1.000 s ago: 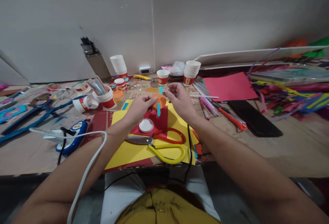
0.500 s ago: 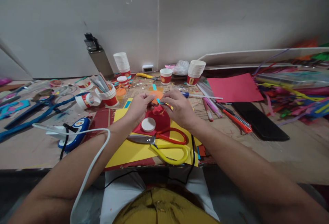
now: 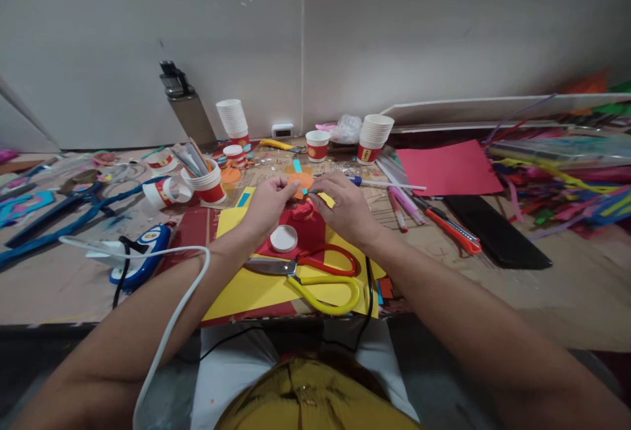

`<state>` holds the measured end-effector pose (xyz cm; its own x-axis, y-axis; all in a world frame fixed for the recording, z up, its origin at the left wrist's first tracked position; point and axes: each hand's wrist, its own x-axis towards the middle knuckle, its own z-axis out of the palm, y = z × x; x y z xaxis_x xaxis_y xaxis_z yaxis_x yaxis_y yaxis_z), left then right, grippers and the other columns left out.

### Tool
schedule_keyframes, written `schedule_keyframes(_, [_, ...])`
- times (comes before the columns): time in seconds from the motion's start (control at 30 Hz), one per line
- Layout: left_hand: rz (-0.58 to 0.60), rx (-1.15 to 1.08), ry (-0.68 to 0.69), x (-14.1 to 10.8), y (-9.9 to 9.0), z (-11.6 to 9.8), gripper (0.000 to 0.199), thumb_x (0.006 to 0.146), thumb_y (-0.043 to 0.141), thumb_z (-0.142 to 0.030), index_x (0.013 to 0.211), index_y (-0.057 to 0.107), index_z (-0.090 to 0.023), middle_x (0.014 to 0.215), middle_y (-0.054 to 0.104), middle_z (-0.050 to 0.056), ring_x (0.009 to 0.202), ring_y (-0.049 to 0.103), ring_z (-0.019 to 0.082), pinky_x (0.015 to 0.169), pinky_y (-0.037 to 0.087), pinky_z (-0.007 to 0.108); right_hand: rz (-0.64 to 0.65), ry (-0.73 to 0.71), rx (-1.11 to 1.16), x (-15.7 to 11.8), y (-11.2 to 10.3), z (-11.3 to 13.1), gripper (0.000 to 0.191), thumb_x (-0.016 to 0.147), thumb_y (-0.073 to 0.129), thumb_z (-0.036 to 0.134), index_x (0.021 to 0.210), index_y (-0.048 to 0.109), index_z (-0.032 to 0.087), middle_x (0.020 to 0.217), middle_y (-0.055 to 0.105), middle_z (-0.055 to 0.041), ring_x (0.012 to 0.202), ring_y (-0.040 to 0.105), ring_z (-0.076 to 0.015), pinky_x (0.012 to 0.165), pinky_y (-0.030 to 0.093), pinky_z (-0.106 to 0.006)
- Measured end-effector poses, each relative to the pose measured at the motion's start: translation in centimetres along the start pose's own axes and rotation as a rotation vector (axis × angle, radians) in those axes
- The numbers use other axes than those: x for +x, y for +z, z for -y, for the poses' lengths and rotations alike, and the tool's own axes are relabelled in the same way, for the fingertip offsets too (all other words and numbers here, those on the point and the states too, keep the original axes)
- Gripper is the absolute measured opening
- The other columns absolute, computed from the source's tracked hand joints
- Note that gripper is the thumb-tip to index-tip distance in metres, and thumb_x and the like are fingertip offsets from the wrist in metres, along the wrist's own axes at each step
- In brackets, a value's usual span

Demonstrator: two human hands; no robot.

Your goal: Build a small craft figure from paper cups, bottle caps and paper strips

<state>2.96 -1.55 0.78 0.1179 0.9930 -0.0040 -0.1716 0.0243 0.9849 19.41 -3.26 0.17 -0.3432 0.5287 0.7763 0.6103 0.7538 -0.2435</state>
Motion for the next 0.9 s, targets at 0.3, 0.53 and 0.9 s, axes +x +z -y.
schedule_keyframes(0.3, [0.049,-0.089,-0.081,0.0,-0.2,0.3,0.023,0.071,0.072,-0.027,0.068,0.052,-0.015,0.055,0.053,-0.003,0.047,0.054,0.008,0.048,0.045,0.02,0.145,-0.044,-0.108,0.2,-0.3,0.4,0.016,0.092,0.048,0.02,0.089,0.063,0.021,0.095,0.067,-0.0099,0.091,0.058,-0.0231,0.083,0.047,-0.041])
schedule_keyframes(0.53, [0.046,-0.043,-0.06,-0.2,0.2,-0.1,0.017,0.078,0.067,-0.021,0.07,0.054,-0.013,0.053,0.051,-0.004,0.049,0.058,0.01,0.05,0.045,0.02,0.119,-0.008,-0.12,0.1,-0.3,0.3,0.016,0.093,0.045,0.02,0.087,0.06,0.02,0.093,0.068,-0.0112,0.092,0.058,-0.0242,0.083,0.046,-0.041])
schedule_keyframes(0.9, [0.026,0.002,-0.04,-0.6,0.4,-0.8,0.015,0.078,0.067,-0.019,0.071,0.057,-0.012,0.059,0.06,0.0,0.049,0.058,0.009,0.054,0.049,0.021,0.095,0.075,-0.105,0.1,0.1,0.6,0.013,0.093,0.046,0.021,0.087,0.058,0.021,0.09,0.067,-0.0094,0.09,0.058,-0.0244,0.081,0.045,-0.04])
